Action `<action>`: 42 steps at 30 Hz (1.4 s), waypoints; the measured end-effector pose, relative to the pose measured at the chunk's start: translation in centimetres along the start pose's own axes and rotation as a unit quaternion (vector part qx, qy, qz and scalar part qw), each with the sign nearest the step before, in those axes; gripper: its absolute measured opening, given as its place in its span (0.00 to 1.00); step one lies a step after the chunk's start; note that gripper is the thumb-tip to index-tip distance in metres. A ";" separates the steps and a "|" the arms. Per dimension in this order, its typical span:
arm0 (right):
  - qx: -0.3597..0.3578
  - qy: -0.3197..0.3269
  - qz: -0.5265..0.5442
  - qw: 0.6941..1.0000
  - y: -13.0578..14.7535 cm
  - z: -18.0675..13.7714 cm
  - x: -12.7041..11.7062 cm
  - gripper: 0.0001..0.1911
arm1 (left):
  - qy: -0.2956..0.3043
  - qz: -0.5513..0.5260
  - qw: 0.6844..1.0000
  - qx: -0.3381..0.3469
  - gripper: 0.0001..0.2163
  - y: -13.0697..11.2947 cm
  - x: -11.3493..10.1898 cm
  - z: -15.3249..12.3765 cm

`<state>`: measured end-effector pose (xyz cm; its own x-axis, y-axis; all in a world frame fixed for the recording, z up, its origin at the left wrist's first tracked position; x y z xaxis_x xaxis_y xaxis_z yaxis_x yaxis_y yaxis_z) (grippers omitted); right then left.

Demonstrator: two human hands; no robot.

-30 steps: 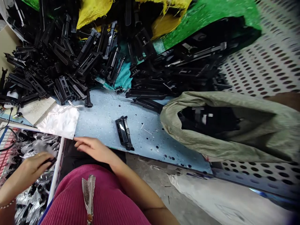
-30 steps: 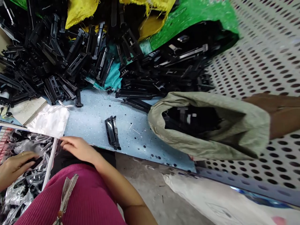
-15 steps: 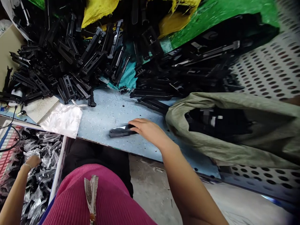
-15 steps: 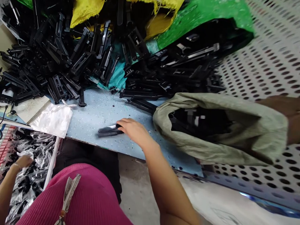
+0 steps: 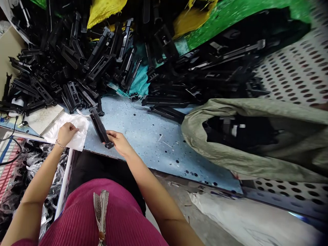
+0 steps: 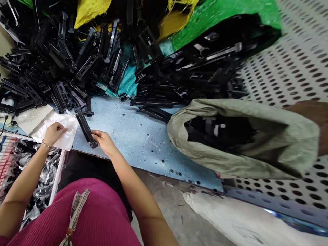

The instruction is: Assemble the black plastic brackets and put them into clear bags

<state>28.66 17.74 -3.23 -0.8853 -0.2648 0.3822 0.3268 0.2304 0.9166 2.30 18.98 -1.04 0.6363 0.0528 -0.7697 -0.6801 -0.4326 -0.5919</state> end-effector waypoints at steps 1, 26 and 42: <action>0.005 0.009 0.035 0.999 0.0 0.4 0.8 0.19 | 0.026 -0.057 0.998 -0.021 0.09 0.7 -0.4 0.4; 0.101 0.039 0.196 0.975 -4.1 7.0 8.3 0.06 | -0.034 -0.198 0.979 0.030 0.04 1.0 -3.0 -1.5; 0.296 0.198 0.380 0.854 -5.0 -1.3 8.8 0.09 | -0.022 0.012 0.977 0.213 0.22 1.5 -5.2 -0.7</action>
<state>19.66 13.02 -4.29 -0.2722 -0.0962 0.9574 0.4302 0.8779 0.2105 -1.73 17.41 2.21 0.6087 0.0893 -0.7883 -0.7902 -0.0209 -0.6125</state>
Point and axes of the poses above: each hand's wrist, its own z-axis towards the middle knuckle, its own x-axis out of the palm, y = z × x, the point moved 4 cm from there along z, towards the middle knuckle, and after that the axes turned 14 degrees about -x, right-handed, at the moved point
